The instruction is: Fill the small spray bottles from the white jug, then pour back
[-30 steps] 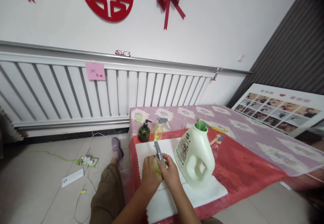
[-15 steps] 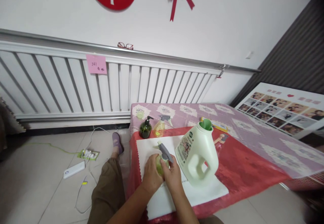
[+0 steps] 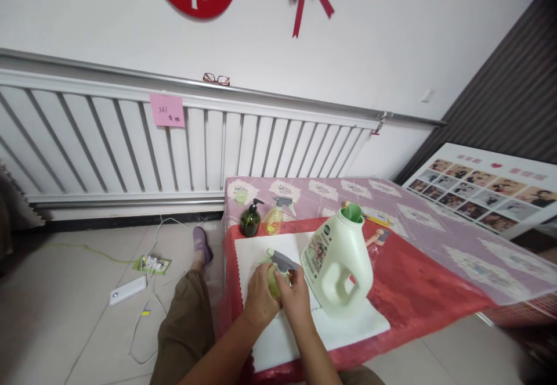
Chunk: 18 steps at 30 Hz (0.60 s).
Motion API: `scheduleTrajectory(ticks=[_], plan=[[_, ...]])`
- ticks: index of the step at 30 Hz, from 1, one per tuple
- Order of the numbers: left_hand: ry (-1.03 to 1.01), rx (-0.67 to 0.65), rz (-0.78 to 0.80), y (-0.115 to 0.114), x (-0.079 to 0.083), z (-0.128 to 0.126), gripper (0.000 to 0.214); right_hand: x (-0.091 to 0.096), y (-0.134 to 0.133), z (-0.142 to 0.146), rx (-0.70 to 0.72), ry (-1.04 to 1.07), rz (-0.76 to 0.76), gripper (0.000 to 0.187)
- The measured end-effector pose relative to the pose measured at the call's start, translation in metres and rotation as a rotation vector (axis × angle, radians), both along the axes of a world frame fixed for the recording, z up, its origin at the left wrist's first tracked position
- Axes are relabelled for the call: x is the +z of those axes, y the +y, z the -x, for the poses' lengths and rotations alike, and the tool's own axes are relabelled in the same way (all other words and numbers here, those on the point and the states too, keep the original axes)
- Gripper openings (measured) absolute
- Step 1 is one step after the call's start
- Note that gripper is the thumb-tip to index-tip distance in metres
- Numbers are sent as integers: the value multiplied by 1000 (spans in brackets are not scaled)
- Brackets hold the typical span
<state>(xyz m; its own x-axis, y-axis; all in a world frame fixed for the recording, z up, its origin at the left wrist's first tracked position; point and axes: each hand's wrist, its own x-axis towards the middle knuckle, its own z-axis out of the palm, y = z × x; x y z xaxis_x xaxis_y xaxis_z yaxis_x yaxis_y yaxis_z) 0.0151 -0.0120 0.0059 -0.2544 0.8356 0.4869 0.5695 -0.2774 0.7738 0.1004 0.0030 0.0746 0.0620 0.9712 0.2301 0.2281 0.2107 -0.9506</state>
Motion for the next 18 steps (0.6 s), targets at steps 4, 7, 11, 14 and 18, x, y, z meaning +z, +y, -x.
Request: scheduleTrajectory(ticks=[4,7,11,14,18], plan=[[-1,23,32,1,-1,-1,38,6,-5,-4,40,-15,-21,22],[1,17,37,2,-2,-1,37,6,-7,-5,34,-23,-20,23],[-2,13,35,3,-2,-1,33,3,-6,-4,9,-23,-7,26],[-14,8,32,2,1,-1,29,2,-3,1,-37,-13,-10,28],[-45,-24,30,0,9,0,33,3,0,4,-94,-25,1,32]])
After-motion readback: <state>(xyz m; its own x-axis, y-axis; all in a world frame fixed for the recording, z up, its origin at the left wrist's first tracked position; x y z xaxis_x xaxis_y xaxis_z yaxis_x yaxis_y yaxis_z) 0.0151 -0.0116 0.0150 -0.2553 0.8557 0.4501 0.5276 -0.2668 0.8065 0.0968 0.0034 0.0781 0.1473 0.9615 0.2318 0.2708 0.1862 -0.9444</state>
